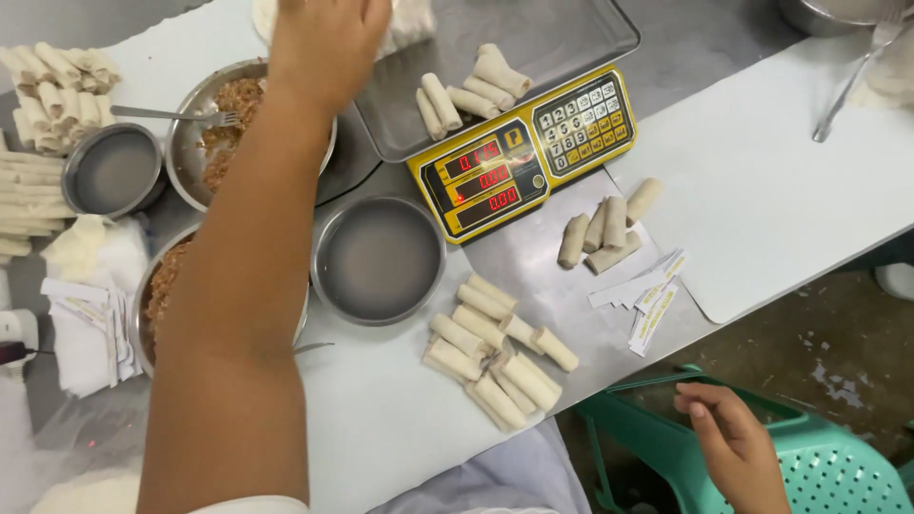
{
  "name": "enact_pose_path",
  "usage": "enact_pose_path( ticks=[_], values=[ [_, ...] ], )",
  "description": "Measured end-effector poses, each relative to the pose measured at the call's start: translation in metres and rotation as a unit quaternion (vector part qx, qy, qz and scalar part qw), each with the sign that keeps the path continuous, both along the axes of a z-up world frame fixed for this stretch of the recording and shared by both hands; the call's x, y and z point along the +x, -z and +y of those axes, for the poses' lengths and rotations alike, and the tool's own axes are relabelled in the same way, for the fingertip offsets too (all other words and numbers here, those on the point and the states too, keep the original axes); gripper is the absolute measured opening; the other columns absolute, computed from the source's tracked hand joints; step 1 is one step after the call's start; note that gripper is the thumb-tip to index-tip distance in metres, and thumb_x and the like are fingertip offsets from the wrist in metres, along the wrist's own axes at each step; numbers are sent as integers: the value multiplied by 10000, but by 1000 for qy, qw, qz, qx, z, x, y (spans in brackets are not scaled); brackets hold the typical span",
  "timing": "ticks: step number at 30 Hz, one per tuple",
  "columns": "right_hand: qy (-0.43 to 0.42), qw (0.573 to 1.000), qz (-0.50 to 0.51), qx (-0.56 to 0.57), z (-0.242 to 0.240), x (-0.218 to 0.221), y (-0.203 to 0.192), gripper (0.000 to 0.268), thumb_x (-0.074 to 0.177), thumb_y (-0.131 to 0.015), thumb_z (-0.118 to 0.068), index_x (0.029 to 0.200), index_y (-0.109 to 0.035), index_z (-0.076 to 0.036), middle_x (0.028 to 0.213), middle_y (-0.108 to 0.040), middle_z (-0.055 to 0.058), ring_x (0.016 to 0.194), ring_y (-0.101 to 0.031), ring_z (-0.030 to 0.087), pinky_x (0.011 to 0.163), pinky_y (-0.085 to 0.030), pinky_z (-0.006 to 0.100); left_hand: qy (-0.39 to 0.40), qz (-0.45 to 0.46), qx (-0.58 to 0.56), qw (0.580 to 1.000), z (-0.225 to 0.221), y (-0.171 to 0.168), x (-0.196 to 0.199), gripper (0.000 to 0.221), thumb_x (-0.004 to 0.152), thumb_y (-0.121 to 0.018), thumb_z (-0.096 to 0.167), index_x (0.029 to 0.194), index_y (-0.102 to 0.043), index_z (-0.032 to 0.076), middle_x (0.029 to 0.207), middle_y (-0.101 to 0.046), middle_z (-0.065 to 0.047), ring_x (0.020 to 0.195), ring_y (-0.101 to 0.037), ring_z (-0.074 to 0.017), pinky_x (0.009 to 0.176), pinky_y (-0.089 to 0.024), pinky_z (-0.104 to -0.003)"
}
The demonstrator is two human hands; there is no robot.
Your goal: Packing prepared spring rolls into plastic bags for distribution.
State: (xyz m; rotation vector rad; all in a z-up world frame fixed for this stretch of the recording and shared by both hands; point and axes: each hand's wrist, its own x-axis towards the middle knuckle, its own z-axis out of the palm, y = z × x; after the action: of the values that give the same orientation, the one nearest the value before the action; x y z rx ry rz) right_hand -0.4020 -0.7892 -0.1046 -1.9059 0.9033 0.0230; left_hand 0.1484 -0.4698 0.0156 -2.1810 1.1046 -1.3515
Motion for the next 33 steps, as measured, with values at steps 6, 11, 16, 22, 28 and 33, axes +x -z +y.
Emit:
enact_pose_path(
  ticks=[6, 11, 16, 22, 28, 33],
  values=[
    [4, 999, 33, 28, -2, 11, -1, 332, 1031, -534, -212, 1242, -726, -42, 1185, -761, 129, 1164, -717, 241, 987, -577, 413, 97, 171, -87, 977, 15, 1, -110, 235, 861, -712, 160, 998, -525, 124, 1000, -578, -72, 836, -566, -272, 810, -299, -383],
    [-53, 998, -13, -21, 8, 22, 5, 279, 1024, -560, -173, 1183, -755, -54, 1093, -767, 94, 1042, -717, 192, 887, -550, 345, 79, 144, -68, 984, 43, -3, -149, 554, 775, -863, 361, 1201, -534, 232, 1120, -603, -2, 922, -595, -208, 843, -245, -361],
    [-72, 996, -43, -31, 11, 20, 12, 256, 1013, -571, -150, 1160, -755, -48, 1111, -774, 86, 1044, -738, 190, 876, -568, 330, 85, 157, -87, 980, 43, -5, -151, 591, 792, -909, 363, 1237, -551, 209, 1139, -606, -6, 967, -603, -219, 837, -253, -375],
    [-65, 997, -26, -40, 10, 15, 12, 268, 1019, -560, -159, 1180, -751, -62, 1111, -770, 88, 1056, -731, 185, 902, -554, 336, 68, 154, -84, 982, 28, -2, -146, 704, 747, -936, 457, 1295, -566, 215, 1182, -611, -3, 1005, -601, -212, 844, -284, -381],
    [-79, 995, -34, -52, 10, 16, 13, 276, 1018, -561, -181, 1183, -752, -68, 1092, -773, 85, 1044, -729, 183, 894, -551, 333, 25, 122, -69, 990, 7, 6, -129, 775, 693, -927, 508, 1324, -566, 242, 1222, -607, 33, 1062, -592, -173, 862, -306, -378],
    [-72, 996, -12, -51, 16, 19, 0, 271, 1015, -564, -175, 1167, -760, -64, 1083, -772, 86, 1027, -715, 199, 876, -549, 354, -10, 113, -20, 993, -13, 44, -92, 781, 738, -865, 432, 1425, -558, 220, 1273, -600, 38, 1088, -570, -168, 911, -362, -426]
  ],
)
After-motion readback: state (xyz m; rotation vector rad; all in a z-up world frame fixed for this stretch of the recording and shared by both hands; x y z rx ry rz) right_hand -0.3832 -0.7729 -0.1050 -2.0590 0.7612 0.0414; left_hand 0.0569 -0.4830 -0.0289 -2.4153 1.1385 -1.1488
